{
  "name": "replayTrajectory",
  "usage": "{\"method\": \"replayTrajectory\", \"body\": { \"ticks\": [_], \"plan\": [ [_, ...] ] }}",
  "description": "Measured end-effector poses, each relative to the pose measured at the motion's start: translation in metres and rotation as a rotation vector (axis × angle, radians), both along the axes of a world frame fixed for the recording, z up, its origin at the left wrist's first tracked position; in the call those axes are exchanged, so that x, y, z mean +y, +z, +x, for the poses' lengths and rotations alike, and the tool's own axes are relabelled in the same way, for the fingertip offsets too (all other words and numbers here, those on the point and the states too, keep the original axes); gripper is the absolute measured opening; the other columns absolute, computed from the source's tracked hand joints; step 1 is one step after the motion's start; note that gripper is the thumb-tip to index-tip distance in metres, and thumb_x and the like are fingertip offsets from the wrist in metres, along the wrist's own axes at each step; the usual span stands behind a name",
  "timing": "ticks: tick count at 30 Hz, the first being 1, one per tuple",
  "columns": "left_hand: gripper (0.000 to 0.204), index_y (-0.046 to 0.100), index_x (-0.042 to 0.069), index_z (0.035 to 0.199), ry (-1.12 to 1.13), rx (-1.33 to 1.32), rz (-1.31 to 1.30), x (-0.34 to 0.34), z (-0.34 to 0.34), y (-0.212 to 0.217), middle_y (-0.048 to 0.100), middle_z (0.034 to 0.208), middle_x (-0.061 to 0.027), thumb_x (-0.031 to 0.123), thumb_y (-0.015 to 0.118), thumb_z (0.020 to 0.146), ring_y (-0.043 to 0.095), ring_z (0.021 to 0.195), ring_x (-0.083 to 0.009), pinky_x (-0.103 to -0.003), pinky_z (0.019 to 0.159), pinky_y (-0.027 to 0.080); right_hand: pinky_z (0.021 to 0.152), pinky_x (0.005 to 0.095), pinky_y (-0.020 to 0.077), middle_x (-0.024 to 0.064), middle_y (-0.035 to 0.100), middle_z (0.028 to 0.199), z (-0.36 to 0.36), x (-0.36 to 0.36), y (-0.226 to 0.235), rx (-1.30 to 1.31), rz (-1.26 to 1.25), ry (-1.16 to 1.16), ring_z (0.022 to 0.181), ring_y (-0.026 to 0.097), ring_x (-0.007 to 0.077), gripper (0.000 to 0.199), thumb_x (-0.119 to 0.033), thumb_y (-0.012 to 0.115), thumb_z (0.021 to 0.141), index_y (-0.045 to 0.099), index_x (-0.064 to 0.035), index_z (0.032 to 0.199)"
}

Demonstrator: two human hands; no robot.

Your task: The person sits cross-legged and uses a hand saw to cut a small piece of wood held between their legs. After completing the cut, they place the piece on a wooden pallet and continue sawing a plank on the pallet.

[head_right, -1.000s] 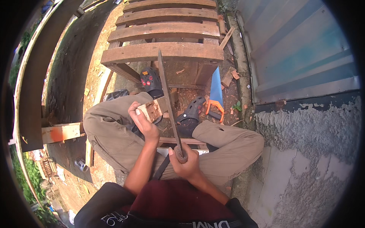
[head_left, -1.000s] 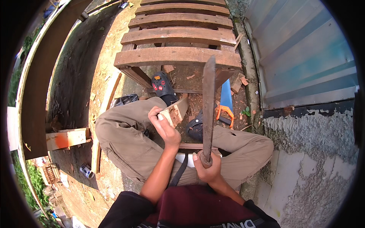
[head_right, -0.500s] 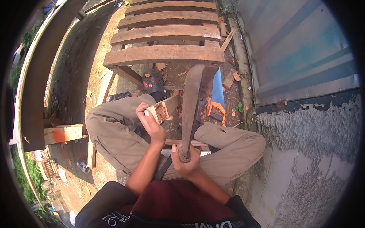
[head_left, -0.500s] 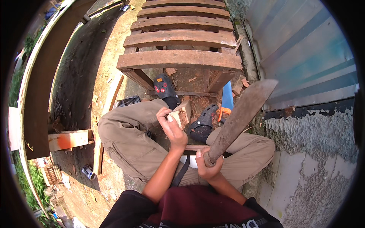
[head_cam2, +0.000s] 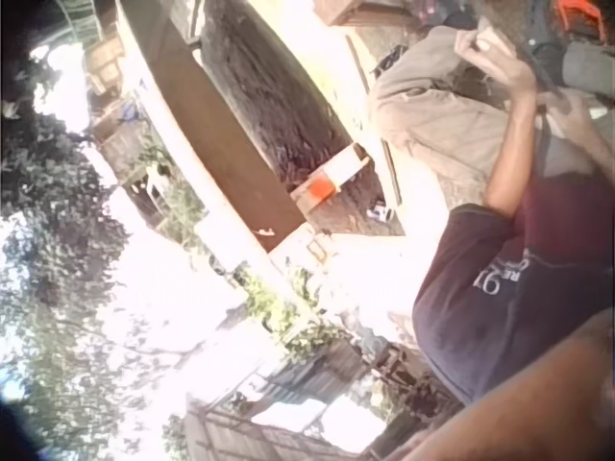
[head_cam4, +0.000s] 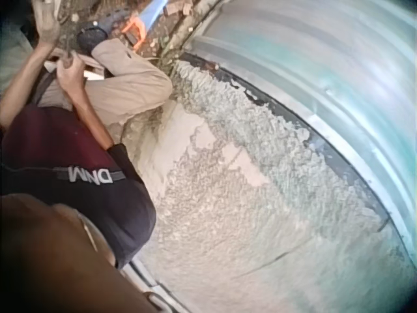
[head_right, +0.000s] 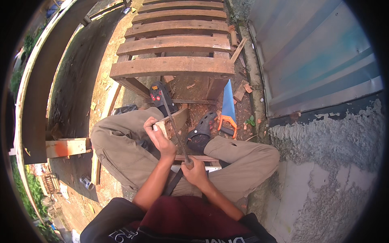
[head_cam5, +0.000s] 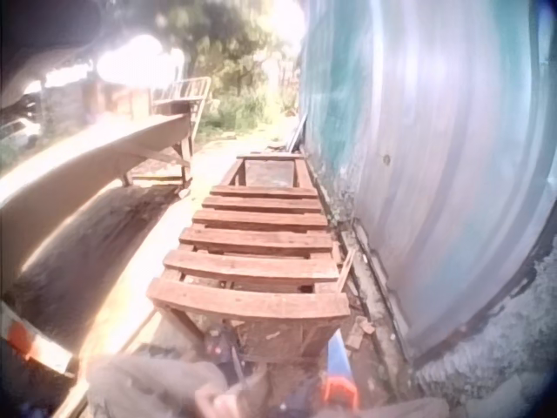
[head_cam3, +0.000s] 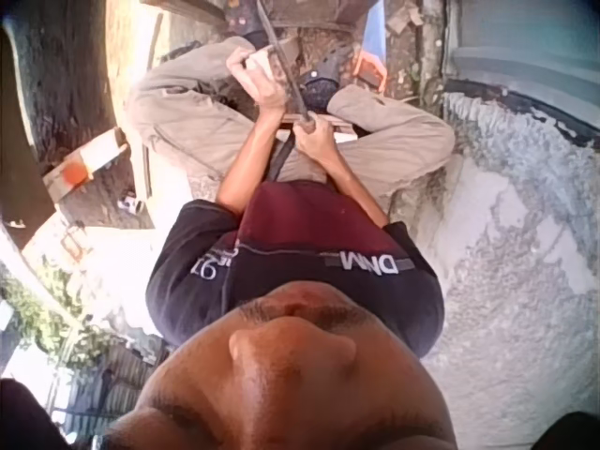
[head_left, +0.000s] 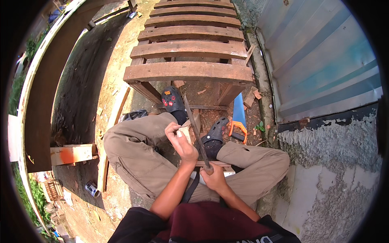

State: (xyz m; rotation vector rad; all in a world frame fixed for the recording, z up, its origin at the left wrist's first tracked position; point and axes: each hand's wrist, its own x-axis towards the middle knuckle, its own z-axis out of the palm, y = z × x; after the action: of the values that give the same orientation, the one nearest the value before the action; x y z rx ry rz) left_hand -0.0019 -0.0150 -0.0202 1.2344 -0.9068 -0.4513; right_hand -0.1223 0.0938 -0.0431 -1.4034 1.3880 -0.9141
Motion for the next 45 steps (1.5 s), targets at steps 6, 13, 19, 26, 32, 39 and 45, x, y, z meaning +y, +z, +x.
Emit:
{"method": "replayTrajectory", "body": {
  "ticks": [6,13,19,26,32,39,45],
  "plan": [
    [0.021,0.043,-0.002,0.114,-0.016,-0.017,0.025,0.008,0.008,-0.003,0.044,0.116,-0.0167,0.015,0.037,0.102,0.043,0.108,-0.0254,-0.039,0.104,0.033,0.059,0.0335,0.0456,0.0103,0.058,0.065,-0.004,-0.013,0.085,-0.092,0.012,-0.103,0.062,0.059,0.0153,0.019,-0.011,0.070,0.087,0.058,0.0019,0.080],
    [0.022,0.044,-0.002,0.115,0.009,-0.068,0.008,0.000,0.009,0.004,0.044,0.118,-0.0160,0.013,0.037,0.101,0.043,0.109,-0.0242,-0.037,0.104,0.033,0.061,0.0449,0.0514,0.0212,0.067,0.072,-0.015,0.007,0.001,0.114,0.109,0.027,0.070,0.070,0.0412,0.022,-0.016,0.071,0.087,0.062,0.0039,0.088],
    [0.023,0.044,-0.002,0.116,0.037,-0.020,0.026,0.006,0.011,-0.003,0.044,0.117,-0.0156,0.015,0.036,0.103,0.043,0.109,-0.0241,-0.037,0.105,0.032,0.058,0.0376,0.0494,0.0151,0.064,0.066,-0.010,-0.008,0.078,-0.098,-0.100,-0.065,0.059,0.067,0.0292,0.019,-0.012,0.069,0.089,0.059,0.0029,0.086],
    [0.022,0.043,-0.001,0.114,0.005,0.013,-0.018,0.004,0.012,-0.005,0.043,0.117,-0.0159,0.017,0.036,0.104,0.043,0.110,-0.0244,-0.037,0.105,0.032,0.061,0.0453,0.0512,0.0217,0.066,0.071,-0.007,-0.002,0.020,0.072,0.000,-0.004,0.064,0.068,0.0401,0.025,-0.017,0.070,0.088,0.061,0.0057,0.090],
    [0.024,0.044,-0.001,0.114,0.019,-0.042,0.034,0.003,0.004,0.006,0.044,0.117,-0.0147,0.020,0.036,0.104,0.043,0.109,-0.0240,-0.037,0.105,0.032,0.056,0.0393,0.0481,0.0169,0.065,0.068,-0.008,-0.009,0.094,-0.158,-0.167,-0.058,0.056,0.066,0.0289,0.020,-0.014,0.070,0.090,0.061,0.0035,0.091],
    [0.028,0.047,-0.001,0.115,0.032,0.087,0.030,0.001,0.019,-0.005,0.046,0.120,-0.0160,0.021,0.033,0.104,0.045,0.114,-0.0269,-0.038,0.107,0.032,0.060,0.0406,0.0486,0.0178,0.062,0.068,-0.006,-0.010,0.039,0.026,0.005,-0.012,0.061,0.062,0.0331,0.023,-0.016,0.071,0.087,0.058,0.0025,0.084],
    [0.029,0.047,-0.001,0.114,0.061,-0.072,0.055,0.003,0.015,-0.008,0.046,0.121,-0.0162,0.022,0.032,0.105,0.044,0.115,-0.0272,-0.039,0.108,0.031,0.059,0.0376,0.0488,0.0146,0.064,0.067,0.001,-0.004,0.069,-0.191,-0.077,-0.062,0.061,0.065,0.0258,0.019,-0.013,0.072,0.087,0.060,0.0026,0.085]
  ]
}}
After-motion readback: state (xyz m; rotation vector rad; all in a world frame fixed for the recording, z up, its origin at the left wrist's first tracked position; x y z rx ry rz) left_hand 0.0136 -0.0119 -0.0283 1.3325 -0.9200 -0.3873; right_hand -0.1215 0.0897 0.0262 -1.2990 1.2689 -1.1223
